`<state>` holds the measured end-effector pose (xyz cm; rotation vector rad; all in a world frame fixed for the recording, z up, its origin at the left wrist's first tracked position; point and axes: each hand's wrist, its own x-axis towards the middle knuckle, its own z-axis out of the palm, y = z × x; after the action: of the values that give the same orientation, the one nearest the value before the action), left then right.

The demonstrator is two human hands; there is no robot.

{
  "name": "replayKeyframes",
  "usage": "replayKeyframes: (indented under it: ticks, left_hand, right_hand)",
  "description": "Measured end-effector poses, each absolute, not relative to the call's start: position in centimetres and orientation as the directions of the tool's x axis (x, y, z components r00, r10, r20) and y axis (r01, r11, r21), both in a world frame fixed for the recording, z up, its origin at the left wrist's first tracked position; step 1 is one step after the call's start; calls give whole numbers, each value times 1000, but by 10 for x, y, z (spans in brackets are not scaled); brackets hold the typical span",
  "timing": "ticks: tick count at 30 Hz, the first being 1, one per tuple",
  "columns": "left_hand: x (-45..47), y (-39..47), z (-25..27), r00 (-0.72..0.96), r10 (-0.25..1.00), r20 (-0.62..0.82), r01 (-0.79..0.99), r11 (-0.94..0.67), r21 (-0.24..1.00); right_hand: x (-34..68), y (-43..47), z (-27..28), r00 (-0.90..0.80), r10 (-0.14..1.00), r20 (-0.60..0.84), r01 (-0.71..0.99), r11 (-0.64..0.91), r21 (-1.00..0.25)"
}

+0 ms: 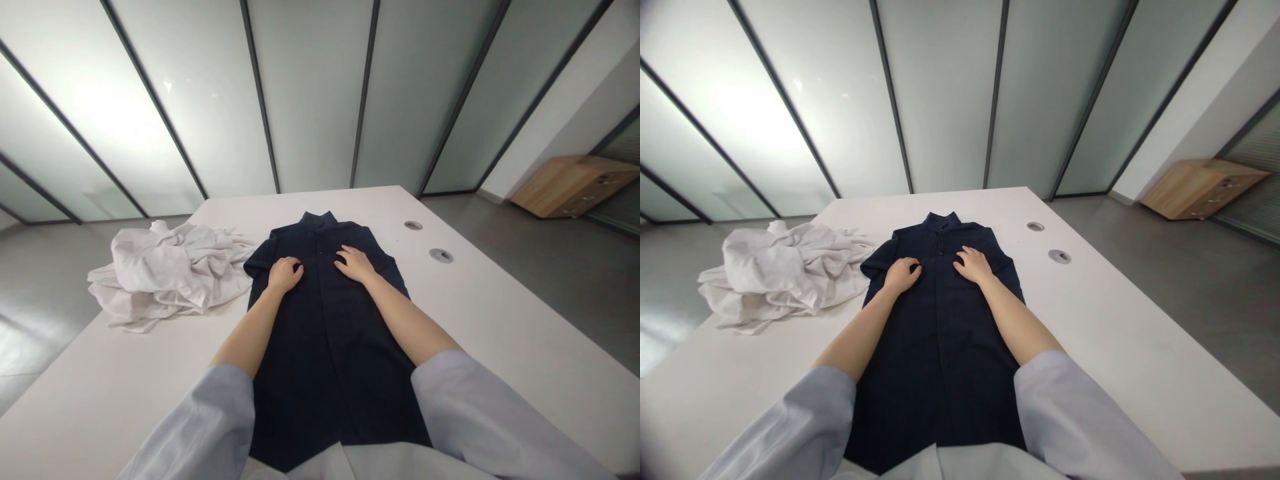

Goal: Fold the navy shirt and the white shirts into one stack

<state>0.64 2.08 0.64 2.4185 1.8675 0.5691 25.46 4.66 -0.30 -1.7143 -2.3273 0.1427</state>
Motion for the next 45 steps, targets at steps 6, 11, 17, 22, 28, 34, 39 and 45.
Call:
replayKeyframes:
  ticks: [6,11,17,22,28,34,39,45]
  left_hand:
    - [0,22,12,239,951,198,957,-265,118]
    - [-25,25,15,164,957,241,986,-163,-24]
    - [-78,37,32,8,999,40,998,-6,-68]
    - [-108,53,43,-85,994,74,963,63,263]
    - [-117,60,54,-519,850,91,403,150,903]
    - [-108,57,59,-318,947,-53,-98,22,995]
    - [-109,57,66,-388,916,104,451,91,888]
    - [-94,66,81,-201,936,291,855,23,518]
  right_hand:
    - [253,45,-1,-270,954,131,925,295,-239]
    - [251,44,0,-253,959,130,929,278,-245]
    - [250,42,3,-245,962,122,927,270,-260]
    - [249,42,3,-242,961,134,927,270,-260]
    - [249,44,2,-235,964,126,929,261,-263]
    - [249,43,3,-239,964,120,926,263,-269]
    - [249,43,3,-233,965,122,930,258,-263]
    - [248,43,2,-236,963,130,928,263,-263]
